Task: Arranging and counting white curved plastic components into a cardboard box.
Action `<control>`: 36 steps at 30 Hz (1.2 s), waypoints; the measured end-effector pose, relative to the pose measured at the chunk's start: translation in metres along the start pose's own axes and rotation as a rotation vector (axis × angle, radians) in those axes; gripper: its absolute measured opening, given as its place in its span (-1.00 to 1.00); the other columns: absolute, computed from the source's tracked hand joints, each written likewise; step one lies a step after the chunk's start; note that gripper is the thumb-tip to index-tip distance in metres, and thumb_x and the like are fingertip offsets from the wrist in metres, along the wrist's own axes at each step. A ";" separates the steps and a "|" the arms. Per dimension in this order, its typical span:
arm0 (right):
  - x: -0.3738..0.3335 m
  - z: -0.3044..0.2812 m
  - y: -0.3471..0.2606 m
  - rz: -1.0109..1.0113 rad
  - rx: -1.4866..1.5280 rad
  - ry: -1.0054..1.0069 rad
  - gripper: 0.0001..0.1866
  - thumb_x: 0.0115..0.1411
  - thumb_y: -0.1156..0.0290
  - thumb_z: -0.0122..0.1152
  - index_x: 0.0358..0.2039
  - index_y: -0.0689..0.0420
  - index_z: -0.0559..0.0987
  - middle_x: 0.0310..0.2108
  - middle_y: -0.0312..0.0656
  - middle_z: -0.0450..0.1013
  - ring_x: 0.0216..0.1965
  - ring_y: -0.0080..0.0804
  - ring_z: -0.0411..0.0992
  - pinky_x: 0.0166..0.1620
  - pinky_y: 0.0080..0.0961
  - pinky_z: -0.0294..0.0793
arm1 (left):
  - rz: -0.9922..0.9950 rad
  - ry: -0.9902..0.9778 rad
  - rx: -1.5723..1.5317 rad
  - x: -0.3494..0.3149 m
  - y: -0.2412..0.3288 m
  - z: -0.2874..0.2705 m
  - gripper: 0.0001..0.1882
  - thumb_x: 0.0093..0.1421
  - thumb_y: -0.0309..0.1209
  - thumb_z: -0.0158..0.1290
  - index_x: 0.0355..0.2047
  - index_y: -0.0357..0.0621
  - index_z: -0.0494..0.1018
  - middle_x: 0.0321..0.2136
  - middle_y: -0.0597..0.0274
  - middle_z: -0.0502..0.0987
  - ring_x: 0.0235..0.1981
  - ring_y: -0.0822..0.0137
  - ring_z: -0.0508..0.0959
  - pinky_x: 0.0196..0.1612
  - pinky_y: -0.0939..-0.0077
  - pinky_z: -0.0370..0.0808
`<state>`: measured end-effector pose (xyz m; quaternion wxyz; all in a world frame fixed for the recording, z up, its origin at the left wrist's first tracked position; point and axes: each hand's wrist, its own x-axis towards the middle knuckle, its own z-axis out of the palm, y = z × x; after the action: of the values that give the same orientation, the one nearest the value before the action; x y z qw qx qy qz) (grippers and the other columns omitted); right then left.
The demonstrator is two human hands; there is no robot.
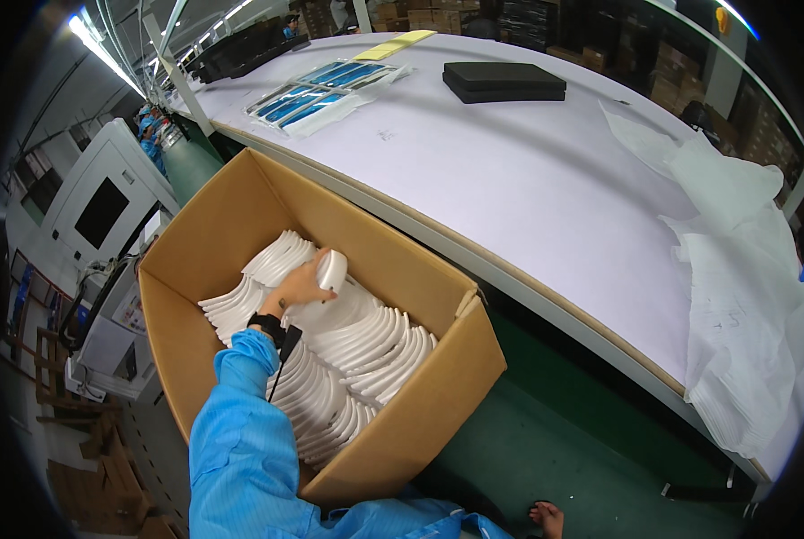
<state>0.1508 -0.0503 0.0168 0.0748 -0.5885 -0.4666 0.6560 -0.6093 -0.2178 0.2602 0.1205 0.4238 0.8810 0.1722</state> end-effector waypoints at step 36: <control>-0.026 0.019 -0.031 0.019 -0.028 0.001 -0.80 0.20 0.30 0.07 -0.30 0.13 0.58 -0.54 -0.41 0.44 -0.59 -0.70 0.25 -0.55 -0.73 0.19 | -0.295 0.398 0.199 0.010 -0.088 0.073 -0.12 0.12 0.19 -0.14 0.28 -0.12 -0.03 0.29 0.03 0.00 0.31 -0.09 -0.08 0.26 -0.19 -0.24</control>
<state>0.1282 -0.0602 0.0543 0.0606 -0.5941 -0.4700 0.6500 -0.6512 -0.2463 0.1573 -0.0739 0.2585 0.9522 0.1453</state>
